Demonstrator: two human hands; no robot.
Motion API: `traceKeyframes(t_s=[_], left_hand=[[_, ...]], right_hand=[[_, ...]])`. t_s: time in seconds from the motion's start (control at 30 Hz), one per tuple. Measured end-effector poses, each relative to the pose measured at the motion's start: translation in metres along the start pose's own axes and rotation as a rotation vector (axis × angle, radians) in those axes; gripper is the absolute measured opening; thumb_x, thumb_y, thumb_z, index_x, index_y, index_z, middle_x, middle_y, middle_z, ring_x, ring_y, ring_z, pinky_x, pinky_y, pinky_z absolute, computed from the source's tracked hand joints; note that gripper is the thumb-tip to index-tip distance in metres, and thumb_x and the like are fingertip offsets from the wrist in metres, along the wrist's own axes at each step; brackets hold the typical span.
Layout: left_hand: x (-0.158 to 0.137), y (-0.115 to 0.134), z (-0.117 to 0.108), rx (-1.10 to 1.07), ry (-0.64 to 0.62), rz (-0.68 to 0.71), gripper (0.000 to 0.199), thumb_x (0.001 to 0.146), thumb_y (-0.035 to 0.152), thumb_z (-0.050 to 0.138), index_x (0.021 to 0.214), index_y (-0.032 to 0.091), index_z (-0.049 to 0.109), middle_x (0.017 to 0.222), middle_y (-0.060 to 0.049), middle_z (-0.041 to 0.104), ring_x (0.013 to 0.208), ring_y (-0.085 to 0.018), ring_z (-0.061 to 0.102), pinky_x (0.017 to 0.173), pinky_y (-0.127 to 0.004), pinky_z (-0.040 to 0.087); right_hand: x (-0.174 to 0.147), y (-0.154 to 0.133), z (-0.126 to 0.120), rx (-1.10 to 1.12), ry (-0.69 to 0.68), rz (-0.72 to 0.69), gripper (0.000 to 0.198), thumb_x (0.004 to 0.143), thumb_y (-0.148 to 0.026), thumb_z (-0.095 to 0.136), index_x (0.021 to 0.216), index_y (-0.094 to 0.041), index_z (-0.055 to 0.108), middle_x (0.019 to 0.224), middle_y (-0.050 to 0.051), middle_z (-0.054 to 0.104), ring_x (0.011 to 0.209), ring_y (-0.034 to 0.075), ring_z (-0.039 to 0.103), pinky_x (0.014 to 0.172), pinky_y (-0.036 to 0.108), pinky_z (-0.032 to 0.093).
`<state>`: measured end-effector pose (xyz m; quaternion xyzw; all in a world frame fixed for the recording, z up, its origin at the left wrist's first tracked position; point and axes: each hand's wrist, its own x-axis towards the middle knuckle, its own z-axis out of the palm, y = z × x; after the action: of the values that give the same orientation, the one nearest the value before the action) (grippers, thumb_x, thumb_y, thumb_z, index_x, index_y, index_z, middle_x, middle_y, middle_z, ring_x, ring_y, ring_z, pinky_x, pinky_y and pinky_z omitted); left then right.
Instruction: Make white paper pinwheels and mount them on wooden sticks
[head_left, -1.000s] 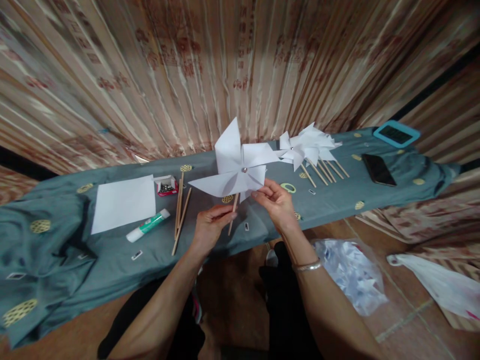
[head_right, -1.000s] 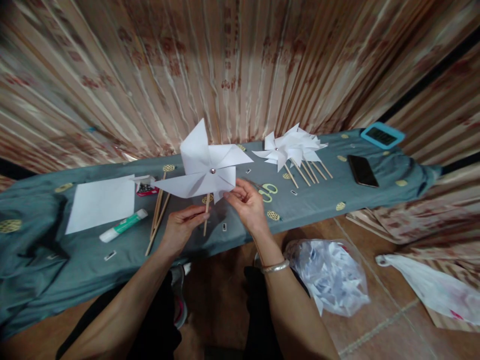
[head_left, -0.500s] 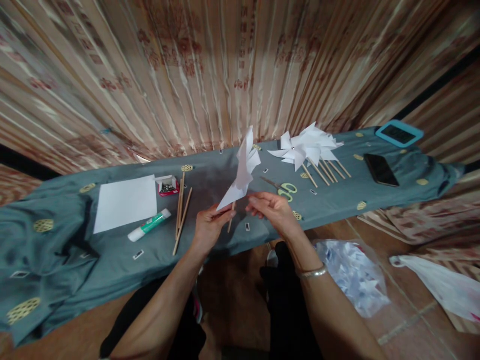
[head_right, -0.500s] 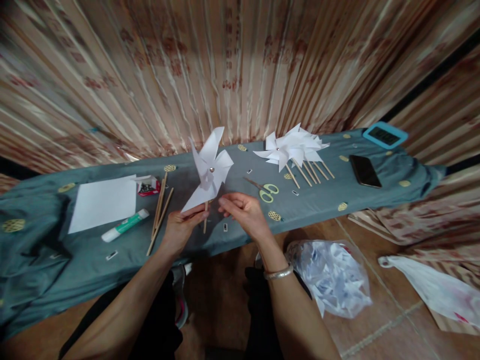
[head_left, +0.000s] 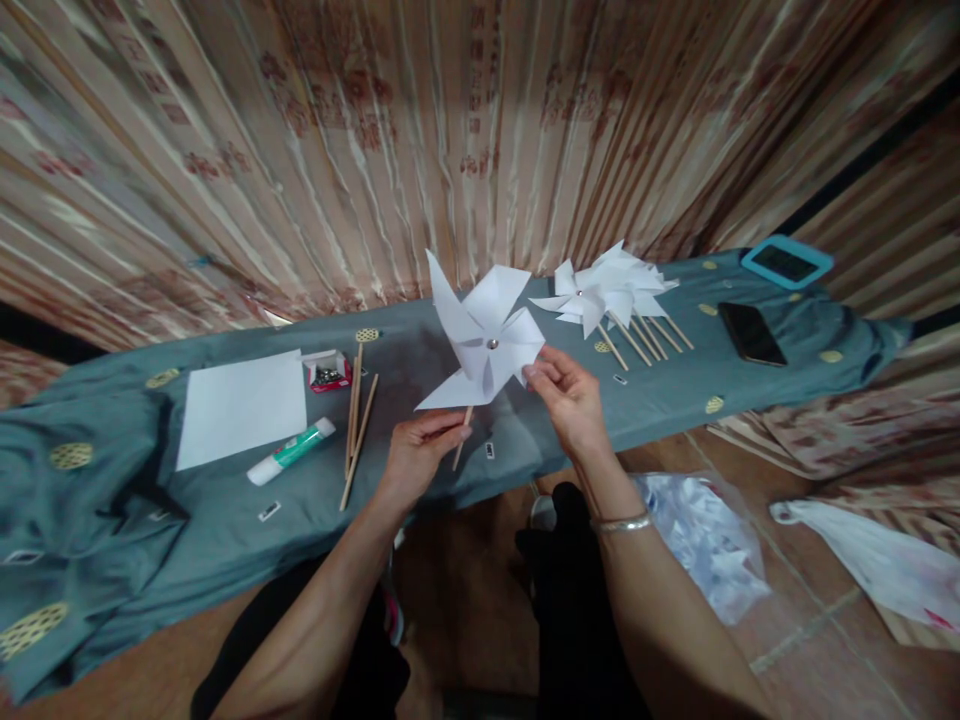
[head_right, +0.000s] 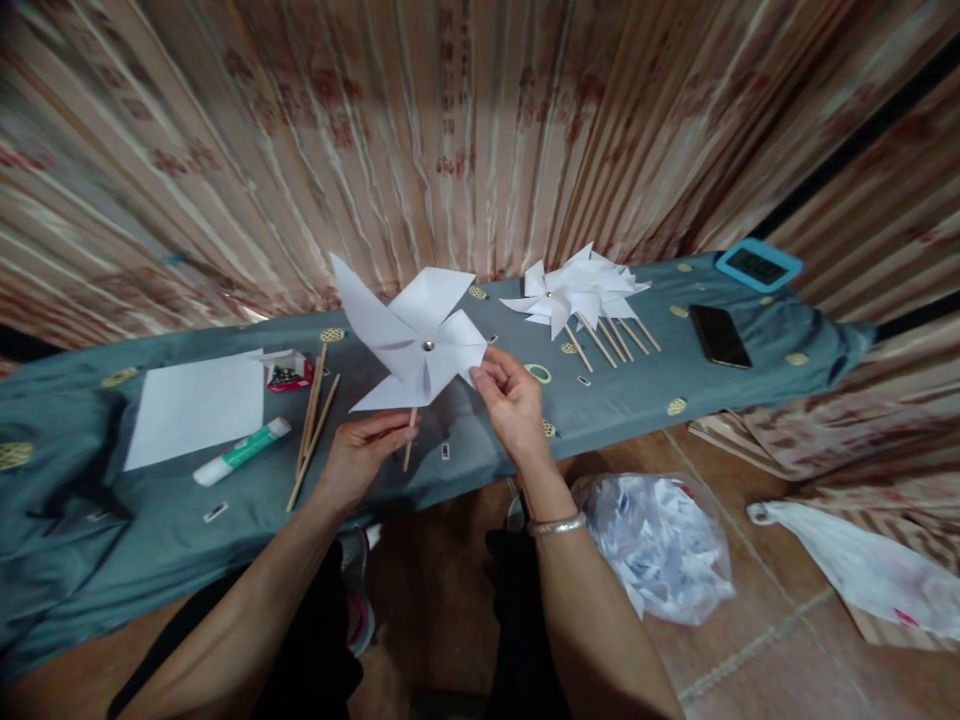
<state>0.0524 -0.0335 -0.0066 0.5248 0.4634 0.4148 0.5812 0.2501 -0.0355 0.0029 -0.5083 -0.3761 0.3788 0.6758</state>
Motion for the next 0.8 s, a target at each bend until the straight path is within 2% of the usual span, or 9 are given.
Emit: traceKeyframes(t_s=[0.1, 0.27, 0.33, 0.43, 0.53, 0.63, 0.7, 0.73, 0.8], left_hand=[[0.0, 0.001, -0.001, 0.018, 0.029, 0.01, 0.03, 0.058, 0.04, 0.085, 0.081, 0.021, 0.082, 0.088, -0.007, 0.079, 0.082, -0.021, 0.07, 0.077, -0.032, 0.055], [0.001, 0.003, -0.002, 0.005, 0.043, 0.025, 0.024, 0.06, 0.036, 0.083, 0.079, 0.021, 0.082, 0.086, -0.006, 0.079, 0.081, -0.021, 0.069, 0.076, -0.031, 0.054], [0.002, 0.002, -0.002, 0.006, 0.036, 0.027, 0.024, 0.061, 0.037, 0.083, 0.078, 0.02, 0.081, 0.083, -0.006, 0.078, 0.079, -0.021, 0.069, 0.076, -0.031, 0.054], [0.002, -0.001, -0.002, -0.018, 0.041, 0.012, 0.028, 0.059, 0.038, 0.084, 0.08, 0.019, 0.081, 0.084, -0.006, 0.079, 0.082, -0.022, 0.07, 0.081, -0.034, 0.054], [0.002, -0.002, -0.002, -0.034, 0.051, -0.032, 0.033, 0.055, 0.038, 0.086, 0.083, 0.019, 0.081, 0.087, -0.007, 0.079, 0.083, -0.023, 0.071, 0.084, -0.036, 0.055], [0.001, 0.0, -0.002, -0.027, 0.051, -0.039, 0.032, 0.056, 0.037, 0.087, 0.082, 0.02, 0.081, 0.086, -0.007, 0.08, 0.081, -0.023, 0.071, 0.083, -0.036, 0.056], [0.0, 0.001, -0.002, -0.022, 0.04, -0.026, 0.03, 0.057, 0.037, 0.086, 0.081, 0.02, 0.081, 0.087, -0.007, 0.08, 0.082, -0.022, 0.071, 0.083, -0.035, 0.056], [0.0, 0.001, -0.002, -0.02, 0.03, -0.019, 0.029, 0.058, 0.037, 0.086, 0.081, 0.021, 0.081, 0.088, -0.007, 0.08, 0.083, -0.022, 0.071, 0.082, -0.035, 0.056], [-0.001, 0.001, -0.001, -0.012, 0.01, -0.004, 0.027, 0.058, 0.036, 0.085, 0.08, 0.021, 0.081, 0.089, -0.007, 0.08, 0.083, -0.022, 0.071, 0.081, -0.033, 0.055]], right_hand=[[-0.009, -0.009, 0.002, 0.004, -0.07, 0.12, 0.049, 0.06, -0.044, 0.086, 0.1, -0.021, 0.069, 0.069, -0.002, 0.074, 0.059, 0.013, 0.064, 0.057, 0.025, 0.051], [-0.029, -0.028, 0.005, 0.046, -0.546, 0.445, 0.047, 0.064, -0.041, 0.087, 0.102, -0.021, 0.068, 0.077, 0.002, 0.078, 0.066, 0.014, 0.071, 0.054, 0.022, 0.049], [-0.032, -0.031, 0.003, 0.028, -0.627, 0.528, 0.047, 0.067, -0.042, 0.086, 0.103, -0.02, 0.068, 0.078, 0.004, 0.079, 0.068, 0.015, 0.073, 0.052, 0.021, 0.047], [-0.028, -0.03, -0.003, -0.028, -0.507, 0.497, 0.044, 0.065, -0.047, 0.085, 0.095, -0.018, 0.071, 0.072, 0.004, 0.077, 0.06, 0.013, 0.069, 0.048, 0.019, 0.043], [-0.018, -0.025, -0.01, -0.074, -0.297, 0.377, 0.045, 0.06, -0.052, 0.086, 0.084, -0.017, 0.073, 0.067, 0.003, 0.075, 0.053, 0.009, 0.06, 0.046, 0.019, 0.04], [-0.01, -0.018, -0.018, -0.08, -0.052, 0.226, 0.047, 0.059, -0.055, 0.085, 0.086, -0.018, 0.072, 0.069, 0.002, 0.074, 0.054, 0.009, 0.058, 0.05, 0.021, 0.043], [-0.006, -0.013, -0.02, -0.07, 0.054, 0.114, 0.05, 0.06, -0.054, 0.085, 0.095, -0.021, 0.071, 0.084, 0.004, 0.077, 0.068, 0.013, 0.065, 0.063, 0.026, 0.052], [-0.004, -0.01, -0.02, -0.062, 0.069, 0.062, 0.054, 0.06, -0.054, 0.085, 0.101, -0.022, 0.069, 0.095, 0.005, 0.077, 0.081, 0.016, 0.068, 0.074, 0.03, 0.055], [-0.002, -0.006, -0.018, -0.049, 0.031, -0.01, 0.06, 0.062, -0.054, 0.084, 0.111, -0.025, 0.066, 0.116, 0.008, 0.072, 0.107, 0.021, 0.066, 0.096, 0.038, 0.052]])
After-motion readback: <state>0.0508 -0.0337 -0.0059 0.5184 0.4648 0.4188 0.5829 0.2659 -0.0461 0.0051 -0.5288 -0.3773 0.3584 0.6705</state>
